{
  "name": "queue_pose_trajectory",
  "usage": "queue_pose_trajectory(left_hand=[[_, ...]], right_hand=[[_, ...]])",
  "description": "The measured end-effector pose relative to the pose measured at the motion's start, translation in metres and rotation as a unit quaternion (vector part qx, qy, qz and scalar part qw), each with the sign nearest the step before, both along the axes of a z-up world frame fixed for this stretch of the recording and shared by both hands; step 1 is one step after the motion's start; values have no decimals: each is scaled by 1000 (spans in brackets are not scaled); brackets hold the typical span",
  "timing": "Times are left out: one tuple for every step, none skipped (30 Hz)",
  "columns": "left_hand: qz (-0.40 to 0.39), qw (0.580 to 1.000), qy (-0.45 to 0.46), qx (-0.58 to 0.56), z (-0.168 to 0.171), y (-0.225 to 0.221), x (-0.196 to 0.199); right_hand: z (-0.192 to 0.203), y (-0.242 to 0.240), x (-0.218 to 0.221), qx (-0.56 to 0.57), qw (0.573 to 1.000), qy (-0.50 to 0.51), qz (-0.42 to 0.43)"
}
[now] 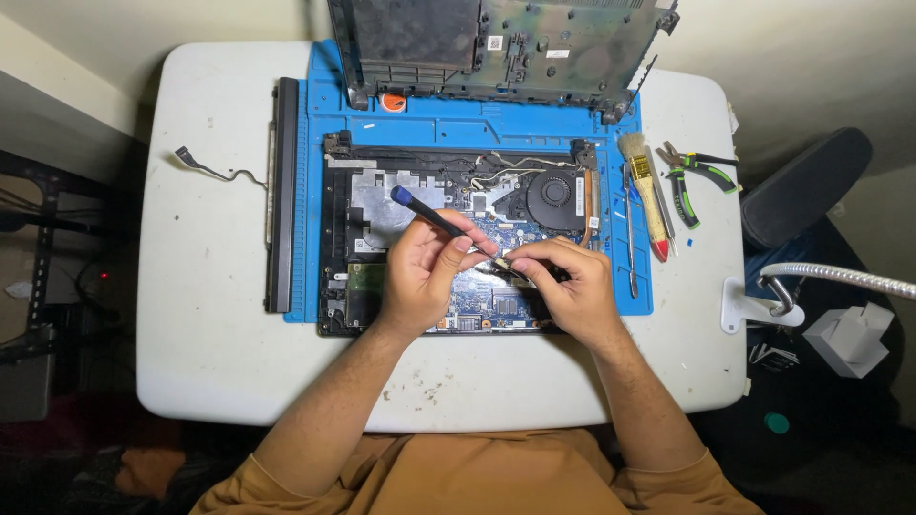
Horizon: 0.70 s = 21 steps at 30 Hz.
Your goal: Removing screws and disconnecting internal ribbon cables to extract the motherboard from a laptop chassis.
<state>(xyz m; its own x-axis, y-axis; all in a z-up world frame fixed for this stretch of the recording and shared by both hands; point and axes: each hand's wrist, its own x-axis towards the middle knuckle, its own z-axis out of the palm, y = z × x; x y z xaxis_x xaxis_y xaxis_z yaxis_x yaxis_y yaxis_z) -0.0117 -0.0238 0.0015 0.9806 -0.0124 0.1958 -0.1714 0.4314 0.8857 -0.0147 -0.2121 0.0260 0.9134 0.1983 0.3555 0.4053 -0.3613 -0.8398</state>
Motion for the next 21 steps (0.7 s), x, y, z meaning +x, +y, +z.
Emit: queue_pose_trajectory(left_hand=[[0,1000,1,0,0,0,0],[-3,1000,2,-2,0,-1,-1],[-7,1000,3,-3,1,-1,-1],[-7,1000,3,-3,0,-1,-1],[-9,1000,7,-6,-2,-1,-2],[-12,1000,10,-9,-3,-1,-2],[-13,1000,10,-9,-2,-2,-2],[-15,1000,8,-11,-1,-2,-2],[-18,1000,4,-15,0,-3,-2],[-19,1000,4,-15,0,-2,-2],[-21,1000,2,-13,1,-2,-2],[-23,1000,1,-11,1,-2,-2],[-24,1000,1,-12,0,-2,-3],[-22,1000,4,-15,0,-2,-3],[-20,1000,7,-19,-1,-2,-3],[-21,1000,6,-19,0,-1,-3],[-26,999,15,-20,0,0,-4],[-31,999,24,-22,1,2,-5],[-33,999,23,-22,1,3,-4],[-13,999,18,-29,1,4,-2],[8,999,13,-36,1,4,-1]], right_hand=[[2,0,0,0,1000,1,0],[4,1,-1,-9,1000,2,6],[6,2,0,-17,1000,2,12],[5,1,-1,-17,1000,2,12],[4,0,-1,-27,999,0,18],[3,-1,-1,-37,999,-1,23],[3,-1,-1,-37,999,-1,23],[2,-2,-1,-39,999,0,20],[1,-2,-1,-42,999,1,17],[0,-2,-2,-43,999,1,16],[0,-3,-2,-39,999,4,14],[-1,-4,-3,-35,999,7,11],[-2,-4,-3,-35,999,7,10],[-3,-4,-3,-29,999,11,12],[-4,-4,-3,-22,1000,14,14],[-5,-5,-2,-22,1000,13,12],[-6,-6,-2,-7,999,31,-2],[-8,-7,-1,9,999,49,-17],[-14,-11,-1,8,999,48,-18],[-20,-14,-2,68,993,86,-39],[-26,-18,-2,128,982,123,-58]])
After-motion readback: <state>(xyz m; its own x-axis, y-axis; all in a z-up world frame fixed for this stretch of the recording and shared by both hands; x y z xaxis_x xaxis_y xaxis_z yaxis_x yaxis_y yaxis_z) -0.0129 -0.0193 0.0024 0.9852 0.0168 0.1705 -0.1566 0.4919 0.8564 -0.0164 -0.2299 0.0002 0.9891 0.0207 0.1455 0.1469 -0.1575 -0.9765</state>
